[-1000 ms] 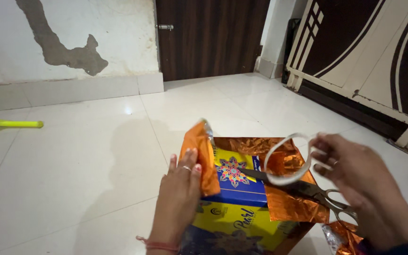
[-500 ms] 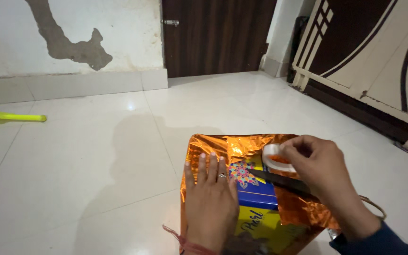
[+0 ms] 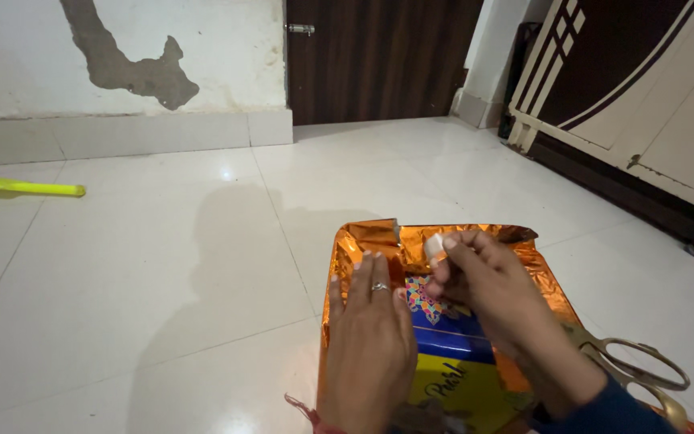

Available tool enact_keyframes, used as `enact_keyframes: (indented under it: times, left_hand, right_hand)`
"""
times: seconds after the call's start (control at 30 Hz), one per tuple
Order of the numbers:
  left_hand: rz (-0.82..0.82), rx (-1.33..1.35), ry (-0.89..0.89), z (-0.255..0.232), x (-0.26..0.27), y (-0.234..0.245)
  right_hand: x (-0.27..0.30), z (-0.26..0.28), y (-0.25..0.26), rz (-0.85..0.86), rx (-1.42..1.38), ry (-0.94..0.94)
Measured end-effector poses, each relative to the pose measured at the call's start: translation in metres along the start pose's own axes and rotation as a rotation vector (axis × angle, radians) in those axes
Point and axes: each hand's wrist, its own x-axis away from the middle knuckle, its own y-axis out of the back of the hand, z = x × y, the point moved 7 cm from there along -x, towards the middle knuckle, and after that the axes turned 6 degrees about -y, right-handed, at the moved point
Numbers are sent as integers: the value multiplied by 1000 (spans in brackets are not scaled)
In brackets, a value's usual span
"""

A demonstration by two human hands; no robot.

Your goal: The person wraps a rectangular box with orange metallic paper, folds the edges, and secures them with clear tape. They use scissors to cut tape and paper, then handle a white ribbon and pink tissue paper, preparing to decorate the wrapped box.

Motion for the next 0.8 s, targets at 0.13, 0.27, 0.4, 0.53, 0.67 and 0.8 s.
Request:
enact_keyframes:
  times: [0.13,0.27,0.4,0.53,0.67,0.8]
  left_hand:
    - [-222,-5,-128,-7,0,18]
    - [-130,375,265,26,-4,13]
    - [-40,387,333,36,-4,16]
    - [-48,251,124,27,-6,16]
    - [-86,62,-56,8,-5,-2]
    - [-153,1,-46,12,-4,-11]
  right_hand:
    - [-5,5,-12,-50,43,-14]
    - [-20,12,-23,-26,-41,68]
    - [-41,23,-14,-76,-121,162]
    - [-56,41,-5,-96,-200,250]
    - [-50,59,-2,-87,-157,249]
    - [-24,56,4,-31,-15,85]
